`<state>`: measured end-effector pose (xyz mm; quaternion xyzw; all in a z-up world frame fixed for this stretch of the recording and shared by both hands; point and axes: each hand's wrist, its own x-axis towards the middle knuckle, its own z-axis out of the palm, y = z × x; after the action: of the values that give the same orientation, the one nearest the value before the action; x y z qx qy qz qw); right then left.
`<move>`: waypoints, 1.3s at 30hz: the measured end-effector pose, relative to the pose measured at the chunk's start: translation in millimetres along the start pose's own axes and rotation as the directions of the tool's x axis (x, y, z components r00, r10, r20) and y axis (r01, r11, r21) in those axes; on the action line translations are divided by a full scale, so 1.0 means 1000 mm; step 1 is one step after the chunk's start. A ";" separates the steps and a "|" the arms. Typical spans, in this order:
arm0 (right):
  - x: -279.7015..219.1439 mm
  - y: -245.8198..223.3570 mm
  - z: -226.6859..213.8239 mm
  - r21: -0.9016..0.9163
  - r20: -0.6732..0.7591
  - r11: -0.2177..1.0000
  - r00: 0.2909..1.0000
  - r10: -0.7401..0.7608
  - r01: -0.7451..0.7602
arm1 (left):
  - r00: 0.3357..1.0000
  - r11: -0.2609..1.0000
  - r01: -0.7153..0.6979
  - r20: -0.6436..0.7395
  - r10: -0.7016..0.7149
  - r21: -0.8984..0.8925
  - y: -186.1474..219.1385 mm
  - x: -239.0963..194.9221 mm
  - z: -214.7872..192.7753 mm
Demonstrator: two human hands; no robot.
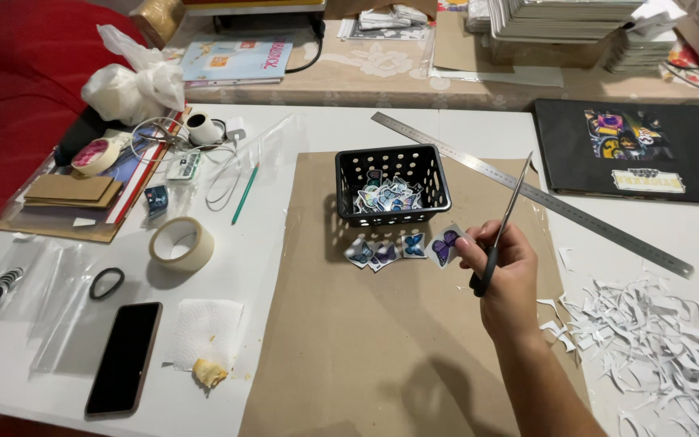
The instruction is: The person uses scissors to cut out butterfly-shaped stickers from a sheet of paper. They carefully trim the edges of each butterfly design and place the finished cutouts into a small black basket on the table.
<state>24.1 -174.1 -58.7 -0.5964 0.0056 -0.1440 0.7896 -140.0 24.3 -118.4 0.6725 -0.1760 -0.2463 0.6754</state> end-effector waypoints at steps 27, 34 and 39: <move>-0.034 -0.048 0.000 0.270 -0.043 0.956 0.993 -0.111 0.118 | 0.930 0.928 -0.348 -0.176 0.323 -0.134 0.134 0.126 -0.037; -0.030 -0.058 -0.003 0.086 0.068 0.996 0.997 -0.044 0.038 | 0.972 0.976 -0.179 -0.179 0.155 -0.126 0.135 0.125 -0.037; -0.032 -0.065 -0.011 -0.121 0.099 0.989 0.992 -0.072 0.083 | 0.880 0.844 -0.414 -0.387 0.274 -0.343 0.113 0.137 -0.036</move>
<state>-22.4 -193.0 -6.1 -0.6507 -0.0461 -0.1456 0.7438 3.4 -27.7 -19.8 0.5010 -0.1259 -0.0375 0.8554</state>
